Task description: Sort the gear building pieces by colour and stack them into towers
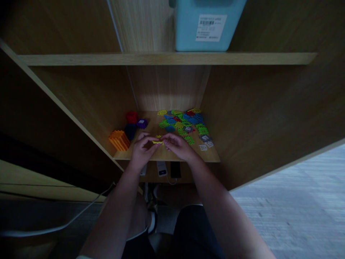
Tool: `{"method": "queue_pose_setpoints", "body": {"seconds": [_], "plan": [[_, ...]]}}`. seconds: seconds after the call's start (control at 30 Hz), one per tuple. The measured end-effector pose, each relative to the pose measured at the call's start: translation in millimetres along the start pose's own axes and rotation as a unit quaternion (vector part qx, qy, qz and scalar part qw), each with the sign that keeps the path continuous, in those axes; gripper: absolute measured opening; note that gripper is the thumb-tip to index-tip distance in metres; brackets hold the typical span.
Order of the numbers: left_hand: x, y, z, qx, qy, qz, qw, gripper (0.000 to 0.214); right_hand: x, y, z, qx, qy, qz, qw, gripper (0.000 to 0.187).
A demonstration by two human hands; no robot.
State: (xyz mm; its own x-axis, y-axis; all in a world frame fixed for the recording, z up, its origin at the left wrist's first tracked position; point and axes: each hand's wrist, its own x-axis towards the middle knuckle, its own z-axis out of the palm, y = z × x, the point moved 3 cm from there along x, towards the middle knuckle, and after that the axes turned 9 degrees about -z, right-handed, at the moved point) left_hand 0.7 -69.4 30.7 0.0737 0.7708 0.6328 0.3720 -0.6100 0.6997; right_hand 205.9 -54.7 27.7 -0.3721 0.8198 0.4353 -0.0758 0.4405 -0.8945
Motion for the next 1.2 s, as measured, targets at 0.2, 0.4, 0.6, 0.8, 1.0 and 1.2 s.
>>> {"method": "queue_pose_setpoints", "body": {"seconds": [0.2, 0.4, 0.6, 0.8, 1.0, 1.2], "plan": [[0.9, 1.4, -1.5, -0.009, 0.005, 0.009, 1.0, 0.01, 0.2, -1.5, 0.2, 0.018, -0.017, -0.01, 1.0, 0.044], [1.3, -1.2, 2.7, -0.024, -0.007, 0.013, 1.0, 0.008, 0.9, 8.0, -1.8, 0.016, -0.022, -0.019, 0.999, 0.042], [0.8, -2.3, 4.3, -0.023, -0.025, 0.019, 0.999, 0.011, 0.4, 15.5, -3.5, -0.006, 0.015, -0.031, 0.999, 0.041], [1.1, 0.7, 3.1, -0.012, -0.027, 0.027, 0.999, 0.014, 0.4, 12.6, -3.4, -0.012, 0.031, -0.021, 0.999, 0.041], [1.0, 0.1, 2.6, -0.016, -0.025, 0.019, 0.999, 0.015, -0.3, 7.4, -2.6, -0.006, 0.017, -0.018, 1.0, 0.049], [1.0, -2.0, 4.0, -0.008, -0.015, 0.02, 1.0, 0.007, -0.5, 11.4, -0.2, -0.01, -0.003, -0.014, 1.0, 0.047]]}}
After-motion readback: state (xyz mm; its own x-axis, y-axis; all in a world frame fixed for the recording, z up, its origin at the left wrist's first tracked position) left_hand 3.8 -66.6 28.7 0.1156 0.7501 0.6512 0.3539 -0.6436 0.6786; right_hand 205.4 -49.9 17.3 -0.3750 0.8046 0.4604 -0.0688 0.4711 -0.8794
